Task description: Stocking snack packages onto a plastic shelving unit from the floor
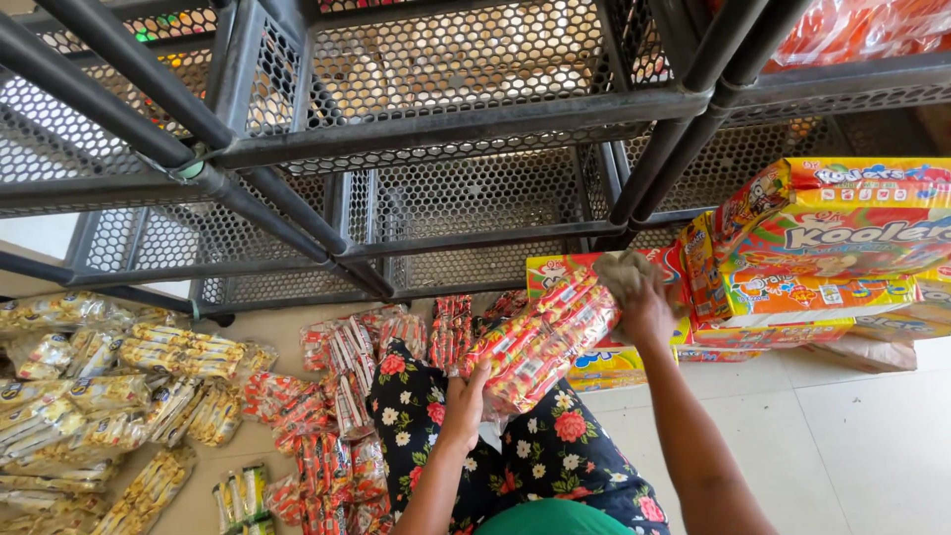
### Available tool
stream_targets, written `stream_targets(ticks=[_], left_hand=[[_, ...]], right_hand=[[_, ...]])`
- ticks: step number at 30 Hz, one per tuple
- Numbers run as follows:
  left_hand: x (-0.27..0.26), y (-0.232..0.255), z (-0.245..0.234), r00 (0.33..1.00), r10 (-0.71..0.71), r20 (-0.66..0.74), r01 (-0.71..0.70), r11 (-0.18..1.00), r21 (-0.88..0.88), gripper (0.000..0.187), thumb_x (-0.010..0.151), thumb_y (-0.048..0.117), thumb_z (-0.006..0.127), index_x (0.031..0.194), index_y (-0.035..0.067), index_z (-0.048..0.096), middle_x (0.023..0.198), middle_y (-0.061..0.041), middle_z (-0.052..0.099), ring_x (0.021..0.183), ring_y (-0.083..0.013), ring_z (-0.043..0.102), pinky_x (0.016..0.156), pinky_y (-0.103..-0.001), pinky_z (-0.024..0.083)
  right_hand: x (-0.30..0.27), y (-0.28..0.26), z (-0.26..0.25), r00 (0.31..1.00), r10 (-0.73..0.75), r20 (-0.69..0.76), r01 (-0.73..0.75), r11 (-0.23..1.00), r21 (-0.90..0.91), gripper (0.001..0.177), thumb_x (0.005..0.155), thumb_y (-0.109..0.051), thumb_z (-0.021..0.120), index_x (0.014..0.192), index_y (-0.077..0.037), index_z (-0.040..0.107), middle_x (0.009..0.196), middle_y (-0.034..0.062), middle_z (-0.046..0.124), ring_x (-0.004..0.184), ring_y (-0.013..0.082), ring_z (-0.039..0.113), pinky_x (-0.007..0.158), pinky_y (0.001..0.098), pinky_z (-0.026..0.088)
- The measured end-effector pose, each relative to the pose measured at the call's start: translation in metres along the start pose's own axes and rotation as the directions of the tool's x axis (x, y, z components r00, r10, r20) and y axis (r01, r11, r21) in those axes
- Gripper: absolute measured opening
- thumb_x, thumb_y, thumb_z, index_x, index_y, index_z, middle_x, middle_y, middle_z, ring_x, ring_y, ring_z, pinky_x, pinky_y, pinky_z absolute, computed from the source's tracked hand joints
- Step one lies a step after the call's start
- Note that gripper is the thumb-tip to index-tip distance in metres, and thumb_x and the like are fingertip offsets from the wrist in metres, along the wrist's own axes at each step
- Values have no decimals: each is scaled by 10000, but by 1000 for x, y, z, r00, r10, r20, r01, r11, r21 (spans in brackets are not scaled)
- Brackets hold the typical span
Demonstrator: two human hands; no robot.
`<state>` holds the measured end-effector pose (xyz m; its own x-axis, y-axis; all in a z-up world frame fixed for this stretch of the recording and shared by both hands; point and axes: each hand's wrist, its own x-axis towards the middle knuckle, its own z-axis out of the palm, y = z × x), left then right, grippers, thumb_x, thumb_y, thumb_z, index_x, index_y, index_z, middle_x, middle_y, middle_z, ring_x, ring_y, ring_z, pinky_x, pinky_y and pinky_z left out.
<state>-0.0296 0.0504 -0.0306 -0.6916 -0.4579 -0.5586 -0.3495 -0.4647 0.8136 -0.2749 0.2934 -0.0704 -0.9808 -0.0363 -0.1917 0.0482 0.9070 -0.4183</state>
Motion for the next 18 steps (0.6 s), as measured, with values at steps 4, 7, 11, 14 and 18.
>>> stream_targets(ticks=[4,7,11,14,18], left_hand=[[-8,18,-1,993,55,101,-40,988,-146,418,909,373,718,909,-26,592,704,-118,648,513,-238,683,421,-337,560],[-15,21,-1,995,35,98,-20,988,-151,401,920,349,704,980,-35,604,766,-133,671,569,-235,695,473,-337,572],[-11,18,-3,997,-2,75,12,991,-133,445,911,372,709,983,-42,561,785,-125,623,562,-230,686,453,-319,564],[-5,13,-5,997,-42,67,49,992,-117,516,900,411,701,1032,-36,482,851,-124,551,594,-239,683,484,-319,576],[-14,30,-2,990,-3,142,23,990,-138,453,915,386,705,969,-42,568,731,-135,685,531,-251,716,410,-318,581]], right_hand=[[-20,58,15,963,-79,-256,39,986,-159,442,1033,-436,499,1316,-113,606,1619,146,436,1490,428,307,1107,628,236],[-55,84,11,947,-75,-313,41,993,-114,459,1026,-340,514,1370,-44,578,1629,150,413,1368,350,482,1079,509,374],[-82,145,31,909,-128,-397,42,975,-217,483,956,-260,636,1378,-34,577,1681,157,386,1529,374,340,1167,522,320],[-68,249,78,897,439,45,-439,875,203,519,1094,-473,466,1247,3,604,1058,281,708,827,425,702,667,500,573],[-90,260,37,690,439,576,-656,43,753,434,1131,-332,462,1404,3,500,1251,258,575,1050,389,580,889,632,501]])
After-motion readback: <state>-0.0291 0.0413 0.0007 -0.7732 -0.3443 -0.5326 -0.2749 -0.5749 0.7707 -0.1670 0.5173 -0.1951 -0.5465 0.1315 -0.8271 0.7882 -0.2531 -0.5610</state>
